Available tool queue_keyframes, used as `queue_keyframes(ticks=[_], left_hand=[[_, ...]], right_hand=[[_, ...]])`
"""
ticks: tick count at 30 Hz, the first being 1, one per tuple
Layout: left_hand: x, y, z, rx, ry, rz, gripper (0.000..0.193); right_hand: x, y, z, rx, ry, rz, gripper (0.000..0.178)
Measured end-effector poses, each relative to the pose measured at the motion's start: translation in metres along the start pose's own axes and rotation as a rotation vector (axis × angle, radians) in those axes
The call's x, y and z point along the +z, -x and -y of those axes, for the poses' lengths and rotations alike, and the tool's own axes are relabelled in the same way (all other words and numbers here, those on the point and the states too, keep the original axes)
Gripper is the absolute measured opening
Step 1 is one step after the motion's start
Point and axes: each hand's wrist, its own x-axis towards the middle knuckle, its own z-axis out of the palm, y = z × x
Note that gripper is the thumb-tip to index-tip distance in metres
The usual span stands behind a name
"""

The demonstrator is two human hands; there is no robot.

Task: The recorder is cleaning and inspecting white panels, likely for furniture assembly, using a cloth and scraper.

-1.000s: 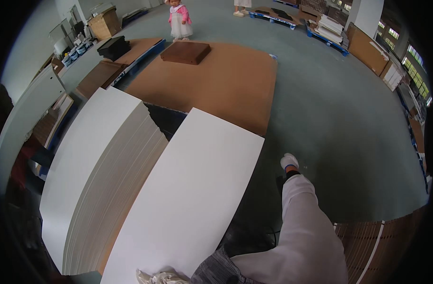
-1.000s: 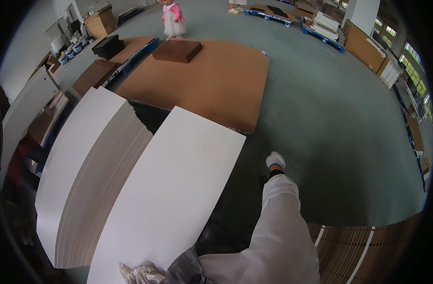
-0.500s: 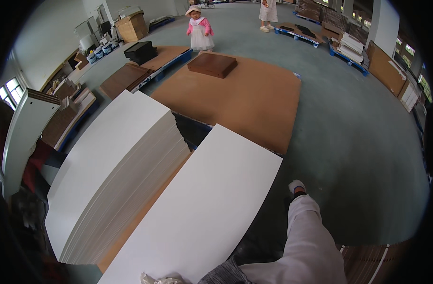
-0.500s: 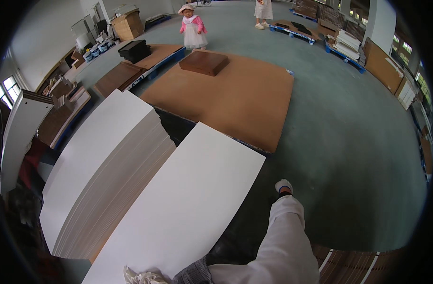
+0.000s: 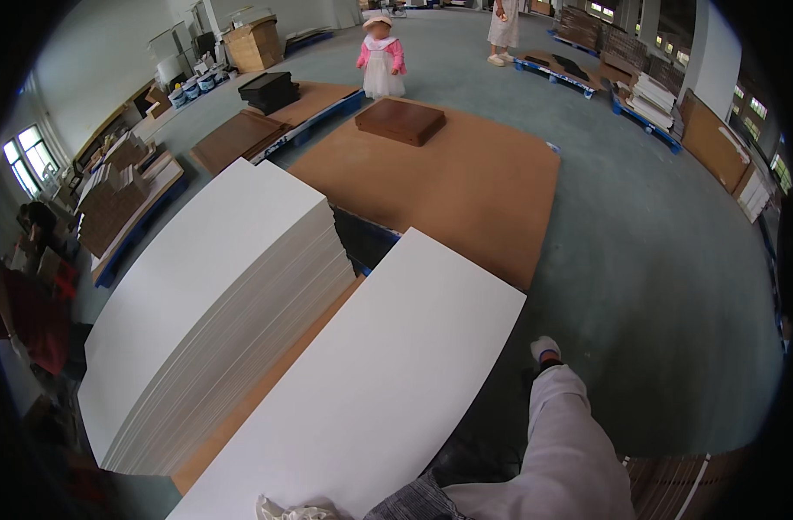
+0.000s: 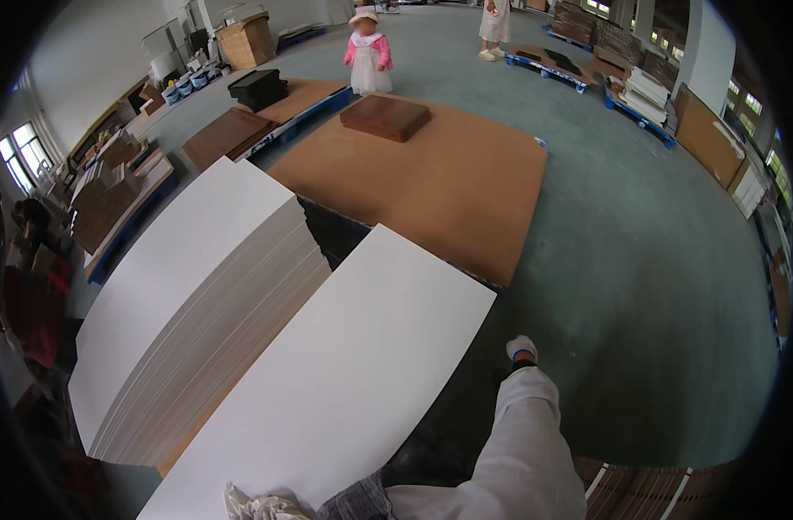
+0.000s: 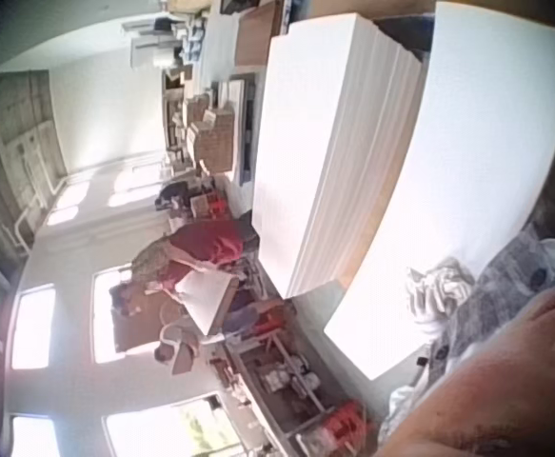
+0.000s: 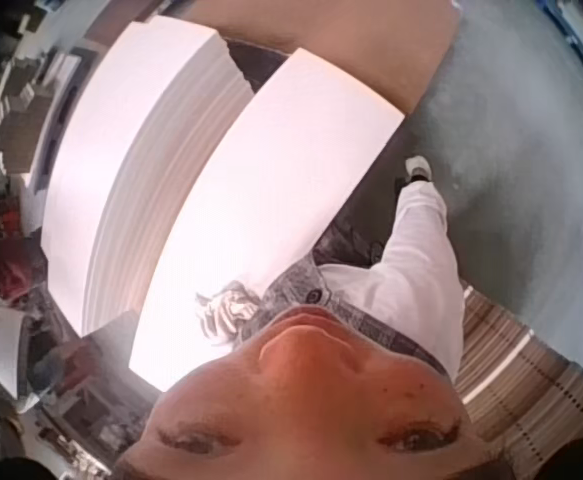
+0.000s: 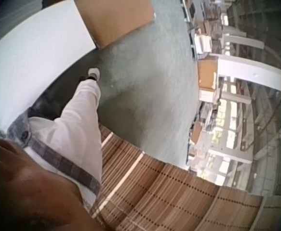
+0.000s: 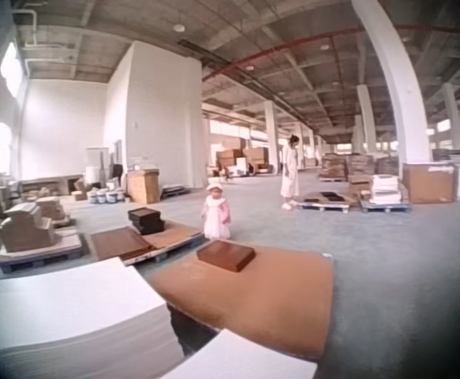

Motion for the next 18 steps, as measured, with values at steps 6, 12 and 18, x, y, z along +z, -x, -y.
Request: queue_keyframes(ticks=[6,12,18], left_hand=[[-0.004,0.002,0.001,-0.006,0.015,0.001,0.01],[-0.009,0.0,0.001,0.0,-0.007,0.037,0.011],[-0.025,-0.008,-0.002,-0.086,0.056,0.196,0.016]], right_hand=[[-0.003,0.008,0.009,0.008,0.055,0.082,0.037],[0.002,0.062,0.031,-0.396,0.058,0.296,0.041],[-0.078,0.133,0.054,-0.219,-0.44,0.234,0.032]])
